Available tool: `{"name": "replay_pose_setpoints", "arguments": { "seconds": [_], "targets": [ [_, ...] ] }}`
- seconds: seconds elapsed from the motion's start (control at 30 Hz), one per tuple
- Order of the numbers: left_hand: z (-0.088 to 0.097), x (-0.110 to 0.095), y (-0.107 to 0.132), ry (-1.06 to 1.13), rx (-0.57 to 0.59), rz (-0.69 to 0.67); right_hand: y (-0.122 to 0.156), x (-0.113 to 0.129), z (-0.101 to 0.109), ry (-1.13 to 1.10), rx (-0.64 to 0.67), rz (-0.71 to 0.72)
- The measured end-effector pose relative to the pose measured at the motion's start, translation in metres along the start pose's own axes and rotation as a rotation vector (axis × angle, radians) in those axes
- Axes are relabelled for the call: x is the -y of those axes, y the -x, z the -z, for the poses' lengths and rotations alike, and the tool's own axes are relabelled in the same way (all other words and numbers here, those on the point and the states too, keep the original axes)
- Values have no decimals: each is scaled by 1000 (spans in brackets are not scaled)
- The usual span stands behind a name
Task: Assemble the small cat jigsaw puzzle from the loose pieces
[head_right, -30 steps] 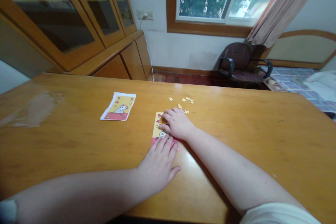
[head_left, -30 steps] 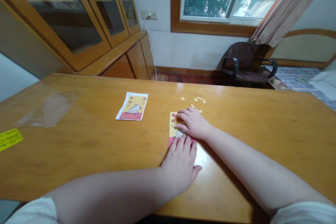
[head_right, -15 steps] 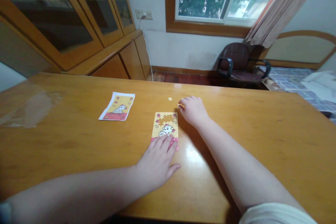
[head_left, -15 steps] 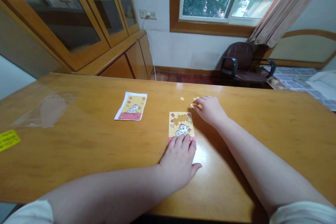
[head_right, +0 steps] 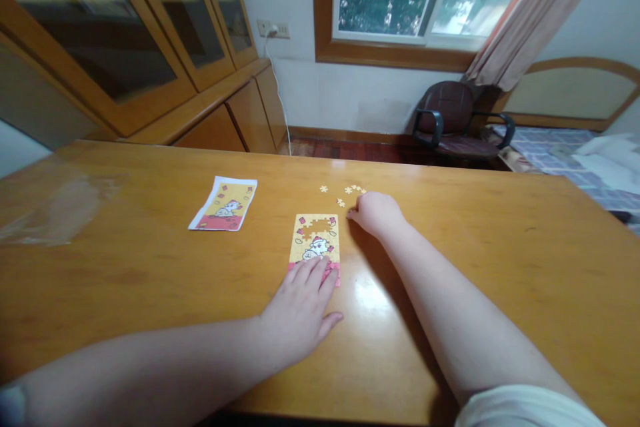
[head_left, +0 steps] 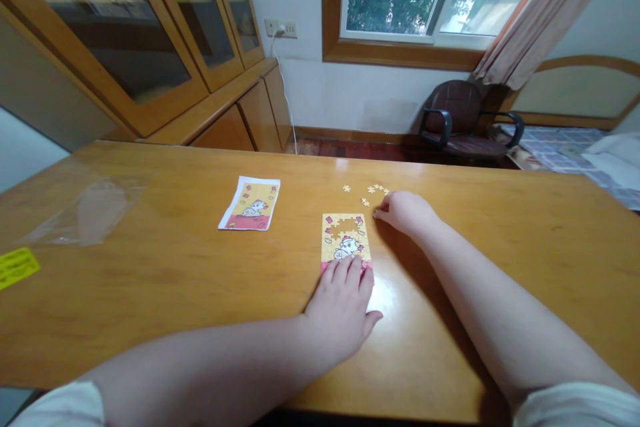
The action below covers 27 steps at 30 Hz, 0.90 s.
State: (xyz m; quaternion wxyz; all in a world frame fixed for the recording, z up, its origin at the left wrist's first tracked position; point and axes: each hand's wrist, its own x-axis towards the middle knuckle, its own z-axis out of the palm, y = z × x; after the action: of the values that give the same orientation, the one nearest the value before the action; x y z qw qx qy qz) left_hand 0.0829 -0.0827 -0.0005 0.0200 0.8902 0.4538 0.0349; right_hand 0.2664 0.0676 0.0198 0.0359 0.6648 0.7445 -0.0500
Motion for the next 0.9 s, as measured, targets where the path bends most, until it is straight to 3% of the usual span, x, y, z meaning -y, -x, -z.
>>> {"name": "replay_pose_setpoints", "arguments": {
  "seconds": [0.5,0.73,0.9],
  "targets": [
    [-3,0,0,-4,-7,-5,-3,2,-9,-186,-17,119],
    [-3,0,0,-6,0,-6,-2,1,-7,-200,-23,85],
    [-4,0,0,2,-4,-5,-5,6,-20,-157,-263,138]
  ]
}}
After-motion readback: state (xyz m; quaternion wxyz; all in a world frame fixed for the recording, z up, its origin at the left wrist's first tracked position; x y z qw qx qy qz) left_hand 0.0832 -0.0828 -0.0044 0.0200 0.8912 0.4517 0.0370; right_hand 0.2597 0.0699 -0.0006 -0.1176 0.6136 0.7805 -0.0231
